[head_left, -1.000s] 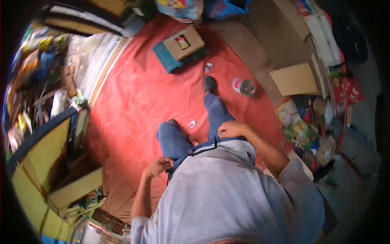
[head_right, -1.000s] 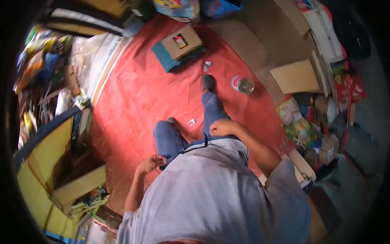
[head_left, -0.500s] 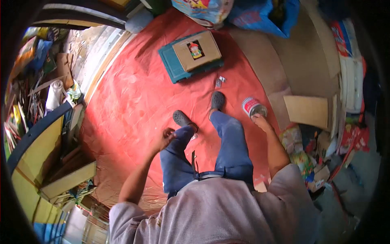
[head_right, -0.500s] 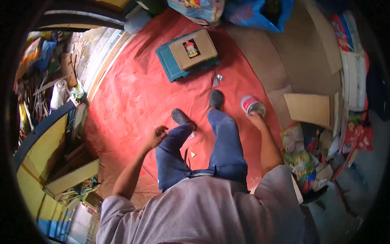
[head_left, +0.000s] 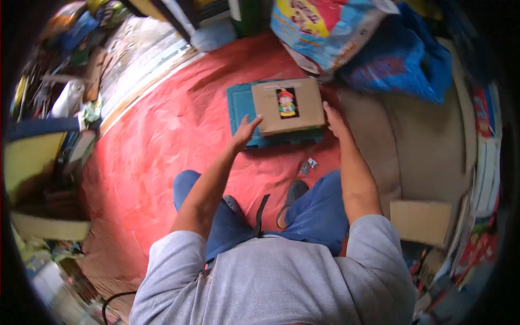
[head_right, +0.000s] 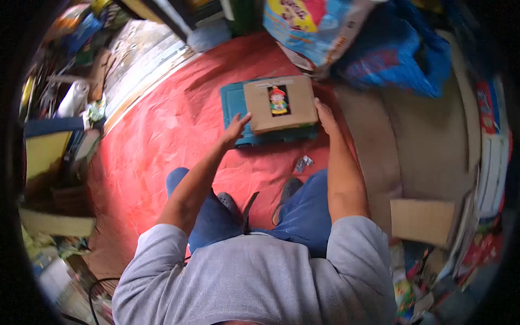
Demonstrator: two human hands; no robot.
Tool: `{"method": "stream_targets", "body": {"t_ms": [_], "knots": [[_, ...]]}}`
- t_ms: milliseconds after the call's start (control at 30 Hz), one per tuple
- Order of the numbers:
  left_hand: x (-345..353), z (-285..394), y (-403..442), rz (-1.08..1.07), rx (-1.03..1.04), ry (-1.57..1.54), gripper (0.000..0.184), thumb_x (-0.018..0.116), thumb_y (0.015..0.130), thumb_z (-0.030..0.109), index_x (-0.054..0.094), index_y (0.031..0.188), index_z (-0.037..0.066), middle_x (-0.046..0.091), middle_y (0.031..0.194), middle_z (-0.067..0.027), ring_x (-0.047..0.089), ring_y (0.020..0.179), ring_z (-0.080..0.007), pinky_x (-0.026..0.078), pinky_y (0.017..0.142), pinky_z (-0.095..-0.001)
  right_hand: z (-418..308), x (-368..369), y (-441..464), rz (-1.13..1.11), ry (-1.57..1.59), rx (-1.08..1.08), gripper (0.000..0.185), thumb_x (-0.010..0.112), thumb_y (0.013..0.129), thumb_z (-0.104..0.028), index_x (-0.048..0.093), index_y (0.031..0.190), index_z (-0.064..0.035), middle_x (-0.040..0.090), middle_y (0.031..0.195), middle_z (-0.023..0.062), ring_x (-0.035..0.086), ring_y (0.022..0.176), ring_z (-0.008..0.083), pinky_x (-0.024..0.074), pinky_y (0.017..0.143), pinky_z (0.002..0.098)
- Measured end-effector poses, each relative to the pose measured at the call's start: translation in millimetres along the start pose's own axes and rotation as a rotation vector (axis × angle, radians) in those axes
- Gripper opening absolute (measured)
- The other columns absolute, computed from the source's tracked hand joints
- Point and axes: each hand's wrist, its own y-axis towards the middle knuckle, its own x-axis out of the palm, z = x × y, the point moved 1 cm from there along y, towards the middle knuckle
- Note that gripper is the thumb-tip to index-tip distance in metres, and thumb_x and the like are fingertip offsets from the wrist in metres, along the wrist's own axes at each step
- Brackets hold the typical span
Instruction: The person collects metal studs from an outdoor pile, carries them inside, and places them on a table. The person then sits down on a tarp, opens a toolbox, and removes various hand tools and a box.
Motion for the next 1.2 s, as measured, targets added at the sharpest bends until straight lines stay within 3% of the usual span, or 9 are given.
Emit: {"method": "stream_targets", "body": {"t_ms": [333,500,667,833,967,1033,1100,1167,1200], "knots": [[-16.2,-24.3,40.3,0.307,0.326,-0.519,0.08,0.084,0.082,0.034,0.039,0.142,0.006,0.056,0.128,-0.0184,0.063,0.103,-0.0268,0.056,0.082,-0.0412,-20.4,39.6,62.7,-0.37,-0.267,-0.052,0.071,0.07,0.09,-0.044,0.039,0.15,-0.0226,0.047,0.148,0.0107,0.044,0.136,0.0344,0.0362,0.097,0.0759],[-156.0,-61.1,46.8,0.359,0.57,-0.553,0.045,0.079,0.086,0.02,0.059,0.123,0.007,0.069,0.105,-0.0085,0.069,0.087,-0.0213,0.061,0.072,-0.038,-66.5,113.4,36.5,-0.656,-0.122,-0.188,0.059,0.061,0.096,-0.049,0.048,0.142,-0.0152,0.058,0.13,0.0067,0.055,0.119,0.0275,0.0482,0.091,0.0525],[-216.0,-127.7,45.9,0.509,0.617,-1.21,0.042,0.07,0.095,0.022,0.055,0.133,0.009,0.067,0.122,-0.0119,0.069,0.104,-0.0314,0.059,0.087,-0.0578,1.8,63.3,128.9,0.5,-0.741,-0.334,0.054,0.06,0.096,-0.043,0.062,0.128,-0.0003,0.064,0.128,0.0166,0.06,0.119,0.0334,0.0478,0.098,0.0454],[-220.4,-204.0,61.9,0.749,0.258,-1.185,0.053,0.069,0.094,0.038,0.054,0.133,0.005,0.066,0.117,-0.0133,0.068,0.098,-0.0328,0.06,0.078,-0.0542,78.5,21.0,140.5,0.074,-0.387,0.089,0.06,0.053,0.099,-0.044,0.053,0.138,0.0016,0.056,0.141,0.0189,0.056,0.126,0.0367,0.0492,0.099,0.0465],[-189.4,-211.7,74.6,1.122,-0.128,-1.018,0.068,0.069,0.089,0.051,0.052,0.133,0.001,0.063,0.12,-0.014,0.068,0.092,-0.0295,0.059,0.07,-0.044,51.4,43.6,36.9,0.296,-0.245,0.218,0.054,0.052,0.098,-0.042,0.06,0.131,-0.0009,0.058,0.14,0.0193,0.056,0.129,0.0337,0.0449,0.106,0.0454],[-198.9,-260.7,97.4,0.559,-0.409,-0.795,0.071,0.063,0.09,0.057,0.053,0.134,0.003,0.063,0.122,-0.013,0.067,0.092,-0.0273,0.058,0.072,-0.0429,93.8,38.8,53.3,0.486,-0.122,0.4,0.06,0.046,0.098,-0.051,0.054,0.14,-0.0092,0.055,0.144,0.0148,0.056,0.128,0.0326,0.0461,0.104,0.0508],[-151.5,-233.2,71.0,1.151,-0.211,-1.007,0.067,0.051,0.094,0.058,0.053,0.137,0.007,0.062,0.125,-0.0113,0.065,0.1,-0.0269,0.057,0.079,-0.0465,124.8,48.2,65.6,0.671,0.046,0.482,0.063,0.042,0.098,-0.055,0.049,0.143,-0.0129,0.05,0.148,0.0123,0.049,0.133,0.0319,0.0395,0.108,0.0534],[-155.8,-323.8,136.4,0.674,0.18,-1.186,0.048,0.041,0.1,0.038,0.054,0.135,0.009,0.061,0.123,-0.0132,0.059,0.113,-0.0274,0.054,0.086,-0.0504,138.7,60.5,68.4,0.727,0.392,0.471,0.066,0.039,0.097,-0.059,0.045,0.147,-0.0167,0.045,0.153,0.0098,0.043,0.138,0.0313,0.0329,0.111,0.0559],[-122.6,-281.1,103.6,0.624,0.0,-1.242,0.041,0.045,0.098,0.033,0.056,0.128,0.007,0.06,0.119,-0.0143,0.058,0.109,-0.0293,0.049,0.091,-0.055,140.7,67.2,69.3,0.669,0.628,0.434,0.068,0.037,0.097,-0.061,0.042,0.149,-0.0186,0.042,0.155,0.0085,0.039,0.141,0.0309,0.0296,0.113,0.0572]]}}
